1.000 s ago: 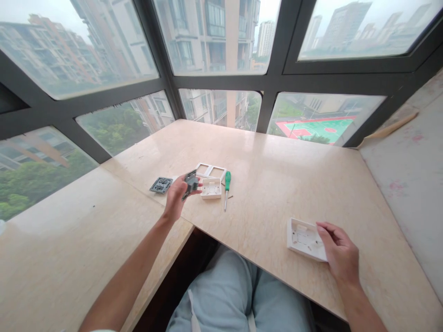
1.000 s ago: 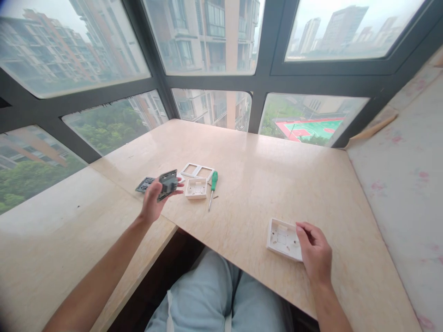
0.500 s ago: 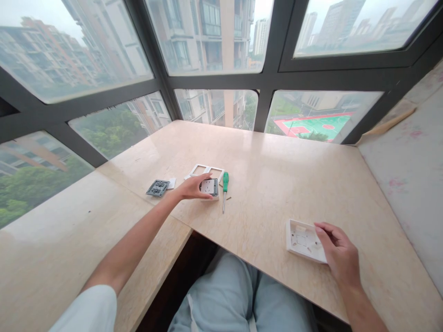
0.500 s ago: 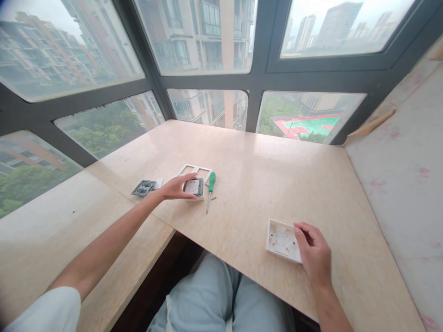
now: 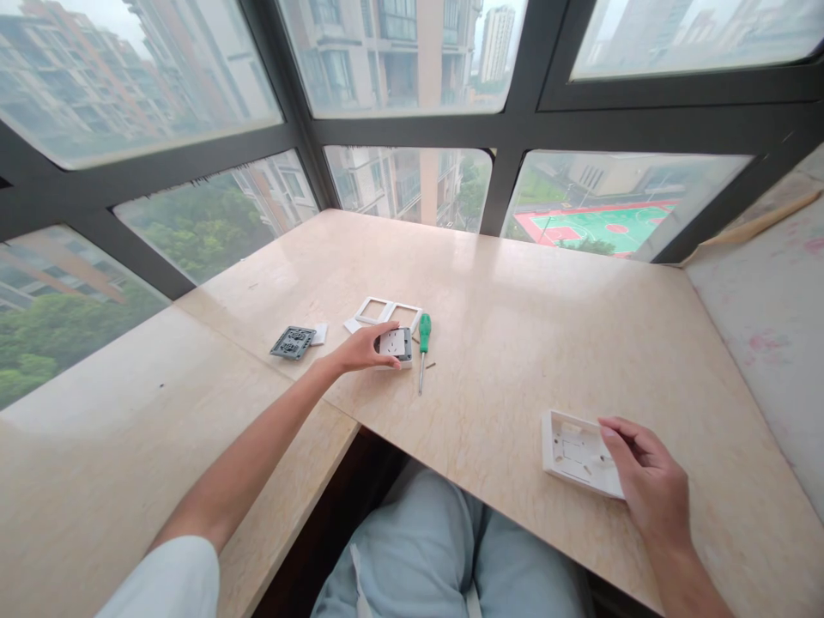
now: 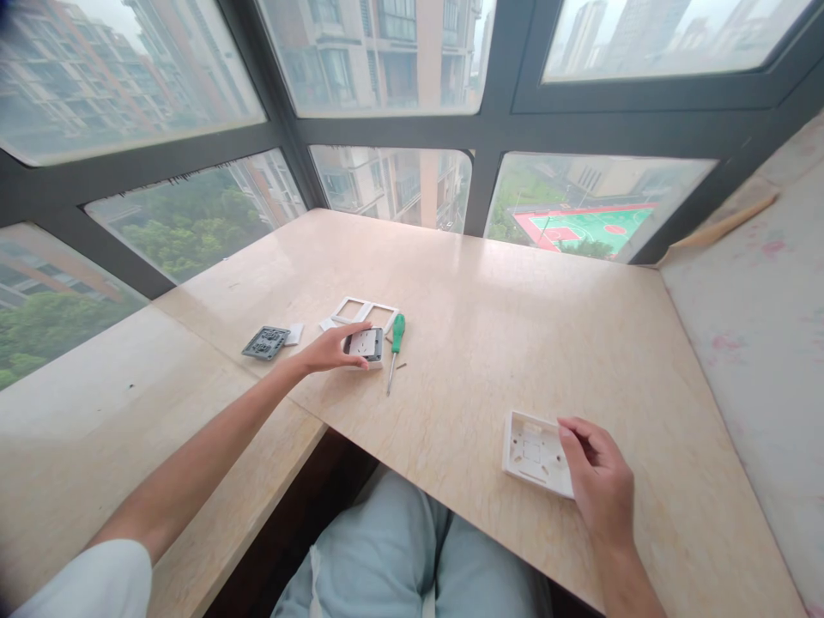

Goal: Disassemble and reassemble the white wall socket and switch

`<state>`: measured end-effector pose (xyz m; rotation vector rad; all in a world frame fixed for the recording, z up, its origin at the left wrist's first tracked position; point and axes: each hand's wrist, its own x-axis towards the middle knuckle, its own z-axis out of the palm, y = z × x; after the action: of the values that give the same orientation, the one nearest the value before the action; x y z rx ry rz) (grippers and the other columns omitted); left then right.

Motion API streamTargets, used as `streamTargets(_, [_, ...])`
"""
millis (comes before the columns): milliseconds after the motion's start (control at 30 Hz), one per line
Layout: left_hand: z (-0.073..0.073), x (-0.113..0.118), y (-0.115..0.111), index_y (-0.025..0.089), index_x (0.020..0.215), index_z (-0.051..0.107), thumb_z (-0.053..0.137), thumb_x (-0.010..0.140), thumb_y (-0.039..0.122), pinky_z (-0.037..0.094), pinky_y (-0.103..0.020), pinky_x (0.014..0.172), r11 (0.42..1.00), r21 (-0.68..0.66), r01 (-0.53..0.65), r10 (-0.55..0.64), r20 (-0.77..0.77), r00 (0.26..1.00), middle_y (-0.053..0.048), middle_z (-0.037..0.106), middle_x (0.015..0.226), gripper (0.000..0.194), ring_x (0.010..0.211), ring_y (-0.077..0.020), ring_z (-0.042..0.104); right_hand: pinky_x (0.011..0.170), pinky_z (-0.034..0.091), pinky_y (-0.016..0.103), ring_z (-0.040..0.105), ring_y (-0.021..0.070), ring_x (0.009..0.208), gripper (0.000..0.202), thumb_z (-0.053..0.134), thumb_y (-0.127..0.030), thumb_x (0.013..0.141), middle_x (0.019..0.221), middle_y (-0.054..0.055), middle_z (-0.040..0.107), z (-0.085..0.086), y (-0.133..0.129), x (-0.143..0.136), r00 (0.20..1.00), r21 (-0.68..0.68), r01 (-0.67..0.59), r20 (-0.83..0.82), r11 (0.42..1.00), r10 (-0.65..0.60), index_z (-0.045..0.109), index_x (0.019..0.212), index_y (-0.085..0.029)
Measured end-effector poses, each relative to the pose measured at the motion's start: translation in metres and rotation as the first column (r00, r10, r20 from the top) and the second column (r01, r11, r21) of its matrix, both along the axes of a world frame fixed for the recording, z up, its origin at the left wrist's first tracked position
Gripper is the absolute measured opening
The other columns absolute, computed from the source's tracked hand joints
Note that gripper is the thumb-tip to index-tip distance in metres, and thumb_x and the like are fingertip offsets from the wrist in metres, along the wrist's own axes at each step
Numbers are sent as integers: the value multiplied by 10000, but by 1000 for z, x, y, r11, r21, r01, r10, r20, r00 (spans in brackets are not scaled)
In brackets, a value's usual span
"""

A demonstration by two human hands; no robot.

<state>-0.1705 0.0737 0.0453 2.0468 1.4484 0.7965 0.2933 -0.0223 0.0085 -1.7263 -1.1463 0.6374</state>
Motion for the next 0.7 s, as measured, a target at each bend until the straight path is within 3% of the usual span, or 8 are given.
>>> streamTargets(200, [1, 2, -2, 196, 1335, 617, 909, 540, 536, 357, -506, 1176, 995, -100, -8, 11, 31, 999, -157, 581, 1439, 912, 1357, -373, 524, 920, 480, 435, 642, 306, 999, 378, 663, -527, 719, 1036, 82, 716, 1, 0, -1, 1000, -30, 15, 5, 999, -15, 726, 902, -203])
streamTargets(367, [-4, 1, -2, 204, 1286, 653, 945, 494, 488, 278, -530, 1216, 989, -146, -17, 52, 237, 970, -152, 590, 1430, 891, 1381, -375, 494, 908, 482, 442, 643, 317, 994, 394, 666, -533, 703, 1039, 82, 718, 0, 0, 0, 1000, -48, 27, 14, 998, -27, 729, 908, -202])
streamTargets(567, [-15, -9, -5, 206, 1346, 599, 600, 848, 679, 310, -548, 1192, 989, -128, -74, 119, 385, 915, -165, 519, 1495, 687, 1428, -350, 438, 911, 490, 444, 643, 334, 1016, 391, 672, -533, 716, 1045, 79, 728, 0, -1, 2, 999, -55, 31, 32, 998, -30, 733, 919, -204])
streamTargets(633, [-16, -13, -7, 215, 1363, 580, 588, 863, 667, 293, -543, 1203, 988, -123, -89, 132, 412, 901, -155, 508, 1505, 674, 1436, -338, 429, 905, 493, 448, 644, 339, 1015, 389, 673, -529, 721, 1049, 81, 732, 0, -1, 2, 999, -59, 31, 39, 998, -28, 734, 924, -203])
streamTargets(700, [-15, -16, -8, 219, 1381, 562, 692, 805, 622, 274, -548, 1213, 988, -130, -86, 132, 404, 905, -150, 496, 1515, 715, 1450, -339, 407, 904, 493, 450, 642, 344, 1024, 392, 677, -532, 725, 1060, 82, 732, -2, -1, 2, 999, -63, 36, 41, 997, -33, 734, 931, -204])
